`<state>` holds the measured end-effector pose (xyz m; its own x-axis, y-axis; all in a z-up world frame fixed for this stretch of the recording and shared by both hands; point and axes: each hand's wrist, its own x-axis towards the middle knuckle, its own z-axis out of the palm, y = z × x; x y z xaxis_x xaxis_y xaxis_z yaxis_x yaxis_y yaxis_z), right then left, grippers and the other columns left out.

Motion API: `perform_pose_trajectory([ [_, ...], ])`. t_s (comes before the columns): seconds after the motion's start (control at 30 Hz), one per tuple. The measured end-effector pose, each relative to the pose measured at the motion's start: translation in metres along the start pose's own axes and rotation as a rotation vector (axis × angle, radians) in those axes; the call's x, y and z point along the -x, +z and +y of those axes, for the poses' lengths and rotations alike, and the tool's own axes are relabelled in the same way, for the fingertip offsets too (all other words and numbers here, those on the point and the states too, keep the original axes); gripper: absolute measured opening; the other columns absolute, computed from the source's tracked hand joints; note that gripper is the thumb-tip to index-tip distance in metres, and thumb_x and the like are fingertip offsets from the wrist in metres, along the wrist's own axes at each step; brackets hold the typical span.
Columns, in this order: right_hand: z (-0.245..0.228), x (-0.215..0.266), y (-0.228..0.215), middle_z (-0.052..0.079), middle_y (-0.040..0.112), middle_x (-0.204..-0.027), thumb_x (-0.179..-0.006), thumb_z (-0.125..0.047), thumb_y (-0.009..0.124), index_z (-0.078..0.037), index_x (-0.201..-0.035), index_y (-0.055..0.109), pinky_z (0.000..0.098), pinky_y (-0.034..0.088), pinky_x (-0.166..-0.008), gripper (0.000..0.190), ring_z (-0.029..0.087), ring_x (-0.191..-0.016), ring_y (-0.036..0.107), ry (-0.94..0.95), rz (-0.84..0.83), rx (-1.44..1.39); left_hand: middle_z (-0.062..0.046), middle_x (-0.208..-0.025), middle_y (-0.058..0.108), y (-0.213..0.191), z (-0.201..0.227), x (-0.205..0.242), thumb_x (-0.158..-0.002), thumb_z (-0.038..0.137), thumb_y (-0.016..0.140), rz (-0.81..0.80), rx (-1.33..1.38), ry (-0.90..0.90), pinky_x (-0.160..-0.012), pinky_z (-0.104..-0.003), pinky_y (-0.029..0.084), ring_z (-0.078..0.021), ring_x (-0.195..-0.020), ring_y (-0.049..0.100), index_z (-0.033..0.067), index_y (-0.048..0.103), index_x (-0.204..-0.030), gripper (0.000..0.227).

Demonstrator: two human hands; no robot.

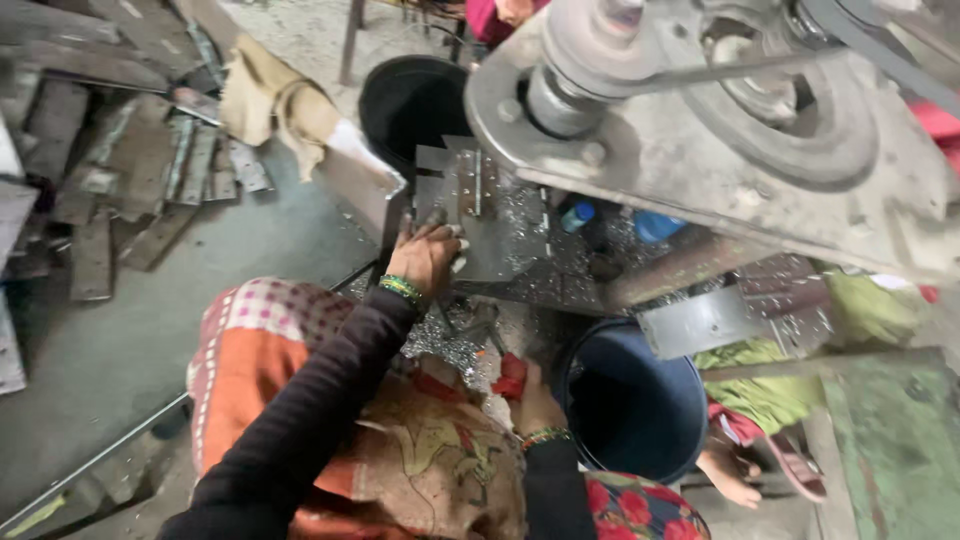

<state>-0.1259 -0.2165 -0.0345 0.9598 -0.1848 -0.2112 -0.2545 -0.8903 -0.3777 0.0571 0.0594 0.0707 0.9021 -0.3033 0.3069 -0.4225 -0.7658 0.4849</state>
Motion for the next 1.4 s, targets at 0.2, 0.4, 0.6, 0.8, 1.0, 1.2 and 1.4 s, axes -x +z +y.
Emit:
perform_pose_trajectory([
  [0.2, -0.014, 0.016, -0.025, 0.022, 0.070, -0.118, -0.085, -0.037, 0.073, -0.035, -0.147, 0.031, 0.0594, 0.054, -0.081, 0.075, 0.048, -0.098, 0.069, 0.158, -0.107, 0.088, -0.008, -0.119, 0.076, -0.103, -0.091, 0.055, -0.089, 0.038, 0.071, -0.454, 0.060, -0.292, -0.095, -0.040, 0.058, -0.0270, -0.105, 0.074, 0.0266, 0.072, -0.127, 0.039],
  [0.4, -0.010, 0.007, -0.008, 0.023, 0.074, -0.106, -0.084, -0.036, 0.074, -0.033, -0.146, 0.032, 0.0553, 0.055, -0.082, 0.075, 0.046, -0.094, 0.072, 0.166, -0.138, 0.045, -0.012, -0.150, 0.052, -0.122, -0.221, 0.072, -0.084, 0.037, 0.078, 0.001, -0.609, -0.681, -0.114, -0.058, 0.036, -0.0335, -0.147, 0.038, 0.0162, 0.062, -0.139, 0.061],
  [0.6, -0.010, 0.004, -0.006, 0.021, 0.077, -0.100, -0.083, -0.033, 0.074, -0.033, -0.144, 0.035, 0.0549, 0.056, -0.083, 0.073, 0.044, -0.094, 0.074, 0.198, -0.134, 0.063, -0.014, -0.147, 0.049, -0.104, -0.287, 0.076, -0.073, 0.019, 0.072, 0.231, -0.573, -0.465, -0.108, -0.063, 0.035, -0.0376, -0.142, 0.039, 0.0142, 0.065, -0.128, 0.055],
  [0.8, -0.005, 0.002, -0.003, 0.022, 0.076, -0.098, -0.081, -0.035, 0.077, -0.031, -0.143, 0.036, 0.0554, 0.057, -0.082, 0.074, 0.044, -0.093, 0.074, 0.217, -0.132, 0.085, -0.010, -0.127, 0.059, -0.078, -0.291, 0.085, -0.093, 0.020, 0.064, 0.346, -0.871, -0.345, -0.107, -0.050, 0.045, -0.0317, -0.127, 0.054, 0.0090, 0.066, -0.113, 0.023],
  [1.0, 0.006, -0.005, 0.008, 0.022, 0.076, -0.099, -0.081, -0.038, 0.076, -0.032, -0.142, 0.039, 0.0568, 0.055, -0.082, 0.072, 0.046, -0.095, 0.072, 0.198, -0.120, 0.055, -0.010, -0.115, 0.062, -0.083, -0.277, 0.101, -0.094, 0.018, 0.062, 0.257, -0.798, -0.470, -0.095, -0.047, 0.050, -0.0307, -0.113, 0.059, 0.0090, 0.068, -0.107, 0.017],
  [1.2, 0.010, -0.001, 0.009, 0.021, 0.074, -0.103, -0.080, -0.041, 0.079, -0.031, -0.140, 0.039, 0.0564, 0.055, -0.080, 0.073, 0.046, -0.096, 0.071, 0.153, -0.078, 0.071, -0.010, -0.111, 0.065, -0.122, -0.232, 0.159, -0.080, 0.022, 0.074, 0.343, -0.521, -0.547, -0.086, -0.050, 0.051, -0.0328, -0.113, 0.061, 0.0083, 0.070, -0.097, 0.023],
  [1.4, 0.001, -0.001, 0.005, 0.019, 0.076, -0.103, -0.080, -0.037, 0.076, -0.032, -0.143, 0.039, 0.0540, 0.057, -0.081, 0.073, 0.043, -0.094, 0.075, 0.221, -0.139, -0.004, -0.014, -0.103, 0.070, -0.192, -0.165, 0.154, -0.088, 0.023, 0.085, 0.545, -0.193, -0.409, -0.090, -0.043, 0.055, -0.0349, -0.101, 0.068, 0.0046, 0.075, -0.101, 0.024],
])
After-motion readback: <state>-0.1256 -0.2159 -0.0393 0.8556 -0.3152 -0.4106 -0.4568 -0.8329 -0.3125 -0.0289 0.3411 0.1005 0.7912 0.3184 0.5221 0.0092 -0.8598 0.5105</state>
